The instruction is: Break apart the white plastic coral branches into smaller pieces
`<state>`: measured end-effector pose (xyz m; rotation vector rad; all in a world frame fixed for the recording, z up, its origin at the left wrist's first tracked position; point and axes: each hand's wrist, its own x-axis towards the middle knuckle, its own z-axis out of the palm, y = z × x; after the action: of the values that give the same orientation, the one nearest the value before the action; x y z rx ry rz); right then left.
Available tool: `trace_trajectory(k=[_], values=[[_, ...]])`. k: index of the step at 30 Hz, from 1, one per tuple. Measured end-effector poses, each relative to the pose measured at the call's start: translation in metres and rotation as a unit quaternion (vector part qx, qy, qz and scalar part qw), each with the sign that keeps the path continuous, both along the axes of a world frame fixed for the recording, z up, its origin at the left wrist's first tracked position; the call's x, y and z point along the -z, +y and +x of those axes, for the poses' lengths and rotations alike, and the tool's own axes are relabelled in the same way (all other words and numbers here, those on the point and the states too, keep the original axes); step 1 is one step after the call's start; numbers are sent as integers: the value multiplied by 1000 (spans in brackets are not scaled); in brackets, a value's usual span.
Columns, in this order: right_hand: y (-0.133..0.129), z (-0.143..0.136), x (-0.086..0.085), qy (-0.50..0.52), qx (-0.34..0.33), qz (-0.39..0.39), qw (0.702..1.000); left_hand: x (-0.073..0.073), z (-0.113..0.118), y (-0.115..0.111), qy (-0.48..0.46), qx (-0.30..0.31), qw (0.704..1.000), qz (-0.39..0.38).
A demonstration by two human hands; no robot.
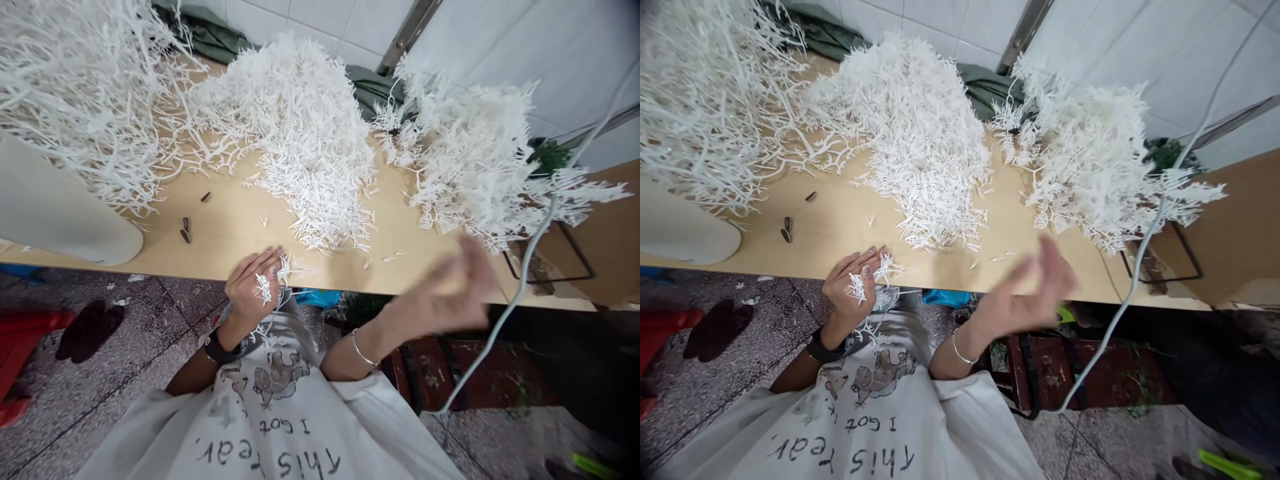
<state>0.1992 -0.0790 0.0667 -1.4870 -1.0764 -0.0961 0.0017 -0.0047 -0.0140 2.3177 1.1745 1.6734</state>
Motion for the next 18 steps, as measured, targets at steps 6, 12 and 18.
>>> trace_trajectory(k=[6, 12, 18], values=[[41, -15, 21, 15, -110, -106, 988, -3, -1, -1, 14, 10, 1000, -3], [39, -39, 17, -74, -318, -167, 930, 1, -1, 0, 21, 5, 1000, -2], [42, -54, 24, -7, -247, -85, 965, 1, -1, 0, 18, 11, 1000, -9]])
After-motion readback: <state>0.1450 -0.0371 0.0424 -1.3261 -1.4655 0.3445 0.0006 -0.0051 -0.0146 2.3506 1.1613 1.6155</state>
